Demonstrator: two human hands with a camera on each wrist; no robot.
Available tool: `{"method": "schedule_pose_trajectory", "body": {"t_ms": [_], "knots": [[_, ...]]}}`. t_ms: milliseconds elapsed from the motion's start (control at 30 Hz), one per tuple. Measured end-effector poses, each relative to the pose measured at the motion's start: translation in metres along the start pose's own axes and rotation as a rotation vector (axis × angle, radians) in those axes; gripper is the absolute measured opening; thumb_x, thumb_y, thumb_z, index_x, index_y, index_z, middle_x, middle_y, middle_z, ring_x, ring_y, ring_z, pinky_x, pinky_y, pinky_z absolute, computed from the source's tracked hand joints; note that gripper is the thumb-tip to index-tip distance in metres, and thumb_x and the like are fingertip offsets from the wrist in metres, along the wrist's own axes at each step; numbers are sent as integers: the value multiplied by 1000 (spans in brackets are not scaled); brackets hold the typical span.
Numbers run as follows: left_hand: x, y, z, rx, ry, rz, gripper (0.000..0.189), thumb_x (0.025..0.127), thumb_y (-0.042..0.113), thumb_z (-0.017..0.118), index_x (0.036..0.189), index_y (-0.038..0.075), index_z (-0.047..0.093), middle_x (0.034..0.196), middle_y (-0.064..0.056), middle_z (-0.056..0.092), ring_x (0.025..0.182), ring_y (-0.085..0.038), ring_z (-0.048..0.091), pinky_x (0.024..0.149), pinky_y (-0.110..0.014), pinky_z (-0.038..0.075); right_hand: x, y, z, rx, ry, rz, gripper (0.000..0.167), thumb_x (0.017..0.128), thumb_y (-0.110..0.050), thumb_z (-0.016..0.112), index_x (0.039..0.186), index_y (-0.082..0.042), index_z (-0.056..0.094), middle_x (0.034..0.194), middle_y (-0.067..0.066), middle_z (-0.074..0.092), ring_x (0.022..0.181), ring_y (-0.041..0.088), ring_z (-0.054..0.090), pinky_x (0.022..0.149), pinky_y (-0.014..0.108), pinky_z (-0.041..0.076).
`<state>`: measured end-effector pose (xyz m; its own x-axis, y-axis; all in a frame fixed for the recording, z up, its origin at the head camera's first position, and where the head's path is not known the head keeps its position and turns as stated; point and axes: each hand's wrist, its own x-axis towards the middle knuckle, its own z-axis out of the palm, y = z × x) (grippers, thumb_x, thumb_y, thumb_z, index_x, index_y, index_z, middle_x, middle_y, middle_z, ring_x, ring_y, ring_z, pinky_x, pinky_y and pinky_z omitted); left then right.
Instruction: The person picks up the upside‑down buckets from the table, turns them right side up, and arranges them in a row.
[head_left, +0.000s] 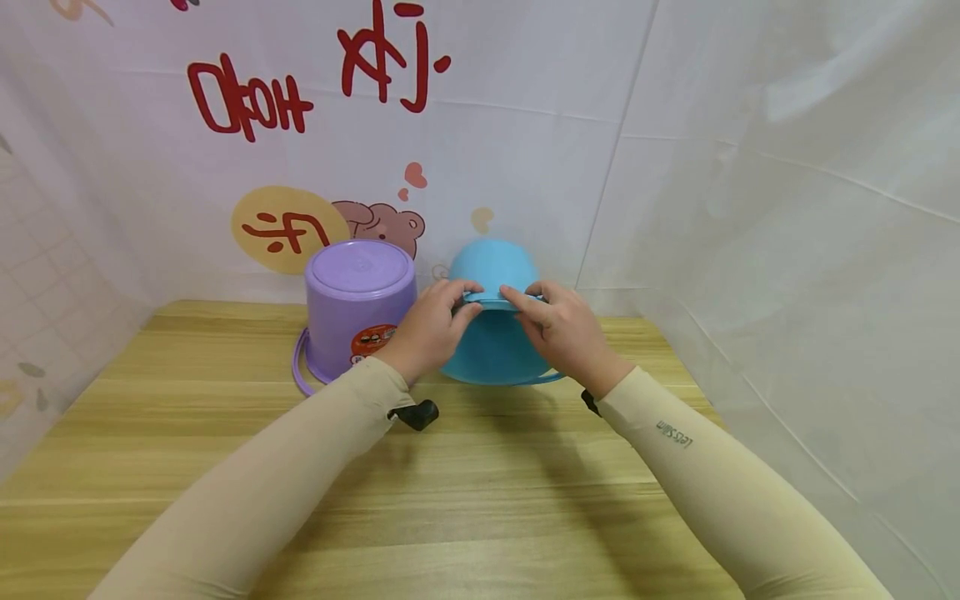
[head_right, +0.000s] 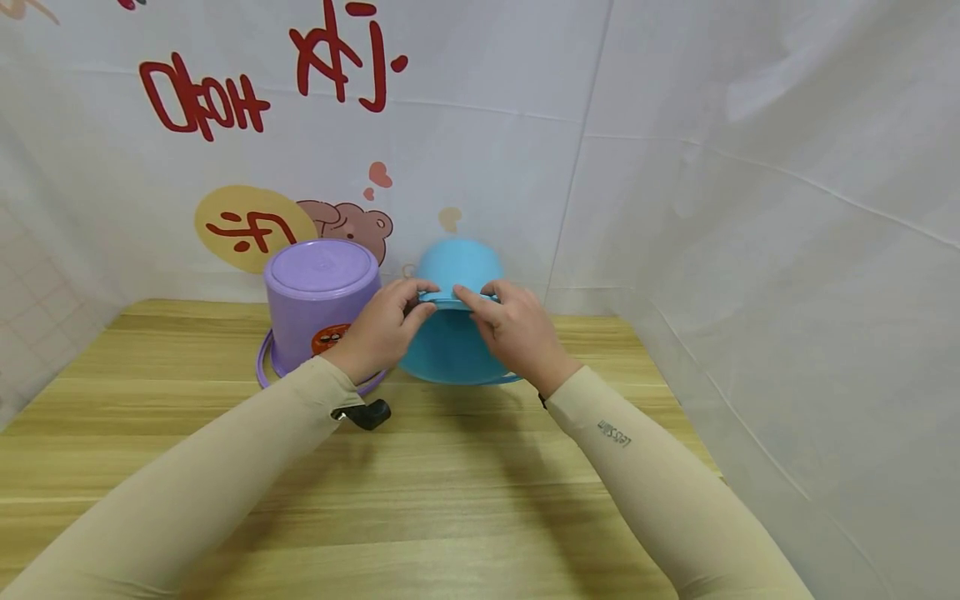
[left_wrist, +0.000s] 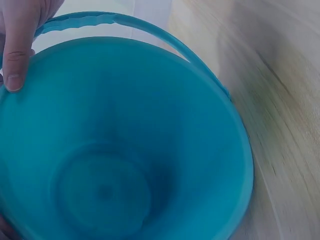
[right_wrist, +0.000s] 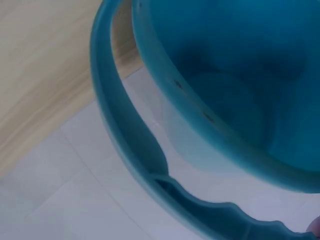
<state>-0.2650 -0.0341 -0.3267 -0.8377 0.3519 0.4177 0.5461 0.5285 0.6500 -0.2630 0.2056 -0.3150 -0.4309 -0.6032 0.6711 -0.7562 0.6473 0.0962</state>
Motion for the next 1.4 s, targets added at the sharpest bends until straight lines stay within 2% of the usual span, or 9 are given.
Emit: {"method": "schedule_pose_trajectory", "body": {"t_ms": [233,433,600,700,833,933,1167,1400], "knots": [[0,-4,-2,21,8,31,46,109,21,60,154,15,53,111,-10,60,102,-26,54,87,-44,49,5,3,-3,9,-62,43,47,95,-4,77,140,-9,69,100,20,67,70,27,60,62,39,50],[-1,-8,-1,101,13,79,48,107,16,63,154,23,56,115,-9,62,101,-25,55,85,-41,51,8,6,-6,28,-107,81,48,95,-4,76,143,-7,66,103,21,66,71,27,60,62,38,50],[-1,-10,-1,152,39,118,44,106,16,63,150,22,61,109,-9,62,93,-24,56,78,-38,51,9,8,-8,48,-127,100,49,97,-5,75,145,-6,64,107,22,66,73,28,61,62,38,52],[0,-10,-1,166,54,129,43,106,15,63,149,22,62,107,-9,63,89,-24,56,75,-36,51,9,9,-7,32,-105,74,51,96,-6,76,145,-6,64,112,23,66,82,31,64,68,41,55],[1,-10,-1,189,59,146,44,106,13,64,149,21,62,104,-9,62,87,-23,57,72,-34,52,5,13,-2,-33,-52,13,50,94,-9,78,143,-8,67,124,27,64,104,41,64,88,51,57],[2,-10,-1,199,62,160,45,105,11,65,149,19,63,102,-10,62,85,-23,57,71,-34,52,3,16,1,-60,-26,-16,48,94,-10,79,141,-9,68,127,26,64,112,44,63,98,55,54],[2,-6,-3,197,52,138,45,105,12,64,150,19,62,103,-10,61,84,-24,57,71,-34,51,2,17,2,-63,-33,-10,45,96,-12,77,140,-9,69,126,23,68,113,43,65,100,52,55],[5,-8,-3,150,43,99,44,107,15,62,151,20,60,111,-10,62,90,-24,57,76,-35,52,2,18,0,-61,-67,15,45,98,-11,75,142,-8,67,129,21,68,115,42,66,100,51,57]]}}
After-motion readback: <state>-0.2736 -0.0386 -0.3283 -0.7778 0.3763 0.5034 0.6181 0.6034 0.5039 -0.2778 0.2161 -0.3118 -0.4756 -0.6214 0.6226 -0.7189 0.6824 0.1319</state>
